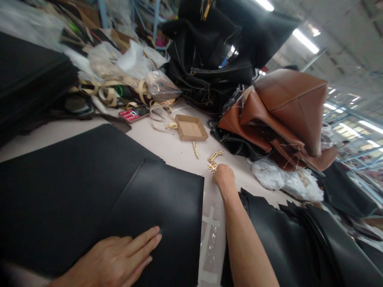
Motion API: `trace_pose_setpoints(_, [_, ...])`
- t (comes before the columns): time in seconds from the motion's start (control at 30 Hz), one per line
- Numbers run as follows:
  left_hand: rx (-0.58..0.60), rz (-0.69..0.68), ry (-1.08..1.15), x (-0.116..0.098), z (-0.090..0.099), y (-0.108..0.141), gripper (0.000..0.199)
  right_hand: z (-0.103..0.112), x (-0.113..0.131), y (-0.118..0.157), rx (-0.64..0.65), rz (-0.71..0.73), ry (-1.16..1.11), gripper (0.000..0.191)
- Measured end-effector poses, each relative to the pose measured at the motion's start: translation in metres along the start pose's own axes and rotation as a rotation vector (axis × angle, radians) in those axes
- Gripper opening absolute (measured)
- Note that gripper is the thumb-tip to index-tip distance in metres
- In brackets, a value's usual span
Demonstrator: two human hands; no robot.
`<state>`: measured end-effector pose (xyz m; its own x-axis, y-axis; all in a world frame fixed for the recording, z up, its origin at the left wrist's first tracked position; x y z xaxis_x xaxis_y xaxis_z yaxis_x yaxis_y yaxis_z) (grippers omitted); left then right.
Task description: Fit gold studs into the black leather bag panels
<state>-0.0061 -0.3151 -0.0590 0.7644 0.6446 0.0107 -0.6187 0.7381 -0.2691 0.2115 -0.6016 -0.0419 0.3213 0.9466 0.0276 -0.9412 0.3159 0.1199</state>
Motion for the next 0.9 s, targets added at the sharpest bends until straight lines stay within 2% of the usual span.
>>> trace_pose_setpoints(0.17, [0.016, -0.026, -0.010, -0.002, 0.004, -0.001, 0.037, 0.000, 0.002, 0.011, -0.067, -0.032, -0.104, 0.034])
trace_pose_setpoints(0.3, [-0.012, -0.009, 0.030, -0.002, 0.007, 0.002, 0.037, 0.010, 0.005, 0.039, -0.040, 0.045, -0.278, 0.020])
trace_pose_setpoints(0.4, [0.005, 0.042, 0.080, -0.001, 0.007, 0.003, 0.036, 0.004, 0.016, 0.089, 0.079, 0.153, -0.462, 0.026])
trace_pose_setpoints(0.53, [0.007, 0.065, 0.054, -0.004, 0.011, 0.006, 0.034, -0.020, 0.037, 0.176, 0.286, 0.288, -0.696, 0.028])
trace_pose_setpoints(0.63, [-0.012, 0.068, 0.053, -0.005, 0.013, 0.007, 0.030, -0.028, 0.051, 0.218, 0.336, 0.397, -0.806, 0.022])
trace_pose_setpoints(0.73, [-0.031, 0.061, 0.037, -0.005, 0.013, 0.009, 0.029, -0.024, 0.061, 0.230, 0.293, 0.452, -0.750, 0.017])
trace_pose_setpoints(0.9, [-0.068, 0.047, 0.039, -0.006, 0.016, 0.011, 0.028, -0.016, 0.076, 0.229, 0.296, 0.490, -0.665, 0.017])
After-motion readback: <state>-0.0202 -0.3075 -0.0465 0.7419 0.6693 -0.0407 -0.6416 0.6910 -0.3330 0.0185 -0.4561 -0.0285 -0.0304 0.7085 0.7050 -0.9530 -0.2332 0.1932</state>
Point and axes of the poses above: each hand's wrist, its own y-axis away from the middle knuckle, its own z-axis out of the back of the hand, x = y × z, the point moved 5 cm from there along -y, towards the middle knuckle, and after that the axes turned 10 degrees about -y, right-handed, at the moved point
